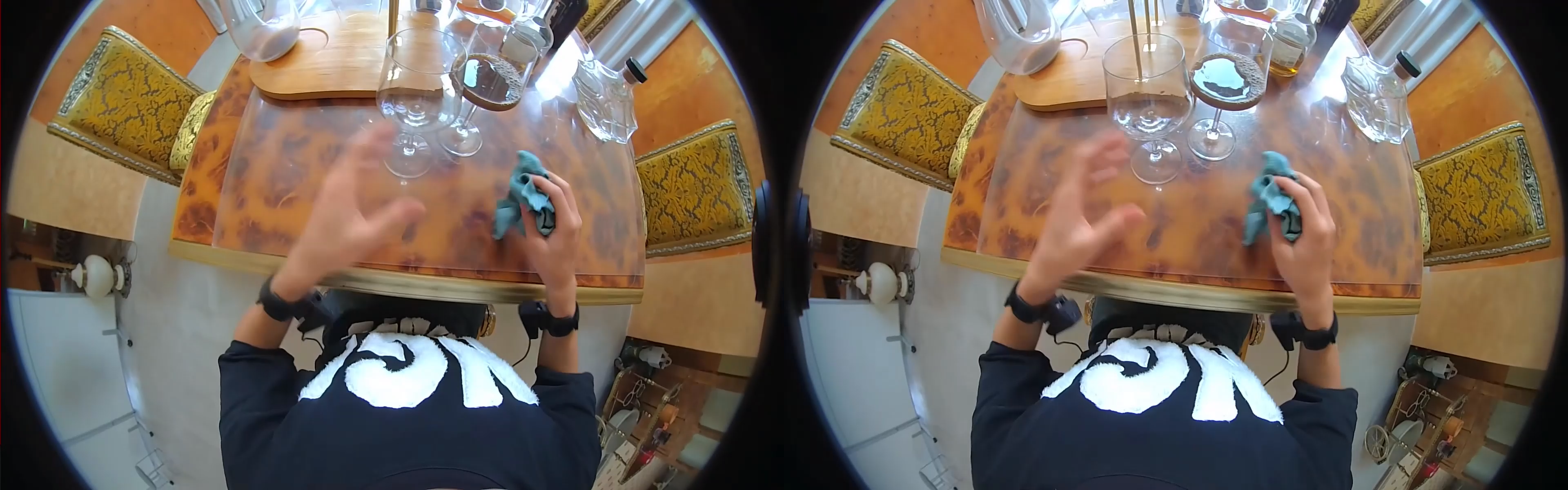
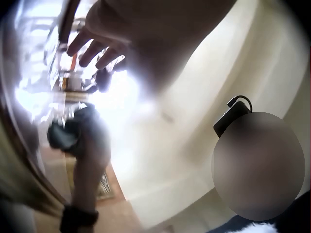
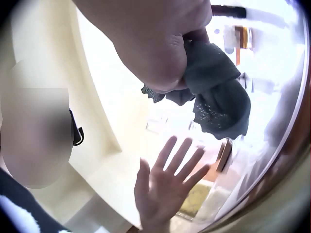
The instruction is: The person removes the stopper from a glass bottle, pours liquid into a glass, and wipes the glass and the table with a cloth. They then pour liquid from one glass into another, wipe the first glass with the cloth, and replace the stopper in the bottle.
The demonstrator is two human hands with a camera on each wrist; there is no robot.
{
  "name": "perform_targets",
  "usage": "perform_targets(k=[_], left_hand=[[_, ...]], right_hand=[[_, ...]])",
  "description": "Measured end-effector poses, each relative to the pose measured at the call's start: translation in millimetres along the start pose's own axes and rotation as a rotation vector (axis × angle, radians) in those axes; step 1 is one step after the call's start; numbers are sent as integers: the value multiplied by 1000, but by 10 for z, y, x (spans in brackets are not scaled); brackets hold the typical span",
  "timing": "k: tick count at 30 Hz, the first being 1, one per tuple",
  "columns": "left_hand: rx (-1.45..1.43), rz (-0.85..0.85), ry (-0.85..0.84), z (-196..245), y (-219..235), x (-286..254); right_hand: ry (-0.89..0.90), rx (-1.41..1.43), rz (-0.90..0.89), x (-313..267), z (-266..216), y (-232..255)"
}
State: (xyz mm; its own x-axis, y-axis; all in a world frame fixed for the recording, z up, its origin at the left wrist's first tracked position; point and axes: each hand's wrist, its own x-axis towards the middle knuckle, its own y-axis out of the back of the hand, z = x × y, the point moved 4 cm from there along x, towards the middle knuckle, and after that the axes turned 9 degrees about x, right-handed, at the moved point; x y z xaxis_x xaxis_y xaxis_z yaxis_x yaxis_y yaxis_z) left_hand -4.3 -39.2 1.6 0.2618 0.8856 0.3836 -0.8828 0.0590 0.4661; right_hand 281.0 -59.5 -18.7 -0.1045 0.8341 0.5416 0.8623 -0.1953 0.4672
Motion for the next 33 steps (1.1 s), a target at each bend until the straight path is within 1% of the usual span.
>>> perform_targets(k=[1,2,3,4,5,6,7,8,10,11,13,14,16,17,18,20,21,23,24,26,29,30,32,33], left_hand=[[24,75,-4,-188,128,91],[26,76,4,-260,170,226],[-46,104,27,-328,217,345],[-118,134,46,-392,257,445],[-118,138,48,-465,243,544],[-194,51,42,-507,152,647],[-270,-36,32,-516,68,708],[-271,-30,28,-516,33,732],[-398,-148,168,-483,-74,765],[-398,-152,163,-464,-97,772],[-409,-123,165,-442,-133,751],[-405,-135,157,-428,-156,717],[-476,-66,141,-383,-167,620],[-524,-58,136,-319,-165,565],[-519,-74,138,-260,-177,503],[-524,-17,95,-157,-173,382],[-520,-27,96,-140,-205,323],[-303,-35,13,-109,-272,210],[-298,-36,11,-107,-296,171],[-223,70,-56,-88,-265,123],[-222,97,-34,-97,-240,90],[-222,94,-39,-108,-243,97],[-127,168,-55,-130,-206,104],[-128,163,-59,-136,-199,114]], right_hand=[[-53,-162,-39,-26,41,12],[-109,-324,-81,-71,82,29],[-124,-440,-196,-179,183,-13],[-126,-437,-204,-243,199,-72],[-134,-454,-208,-278,196,-142],[-140,-474,-211,-293,190,-189],[-160,-435,-200,-294,193,-204],[-154,-437,-200,-290,206,-198],[-162,-378,-167,-274,248,-155],[-162,-380,-161,-254,266,-143],[-227,-93,-73,-235,308,-112],[-230,-94,-58,-259,309,-143],[-534,690,159,-341,390,-290],[-585,921,162,-312,318,-405],[-589,927,177,-256,203,-499],[-694,1352,319,-132,-22,-716],[-694,1357,329,-48,-124,-781],[-718,1709,160,118,-345,-958],[-714,1714,160,169,-387,-981],[-693,1722,97,262,-463,-1036],[-668,1649,65,325,-494,-1101],[-662,1649,70,326,-510,-1125],[-747,1560,163,274,-503,-1180],[-744,1560,169,227,-503,-1226]])
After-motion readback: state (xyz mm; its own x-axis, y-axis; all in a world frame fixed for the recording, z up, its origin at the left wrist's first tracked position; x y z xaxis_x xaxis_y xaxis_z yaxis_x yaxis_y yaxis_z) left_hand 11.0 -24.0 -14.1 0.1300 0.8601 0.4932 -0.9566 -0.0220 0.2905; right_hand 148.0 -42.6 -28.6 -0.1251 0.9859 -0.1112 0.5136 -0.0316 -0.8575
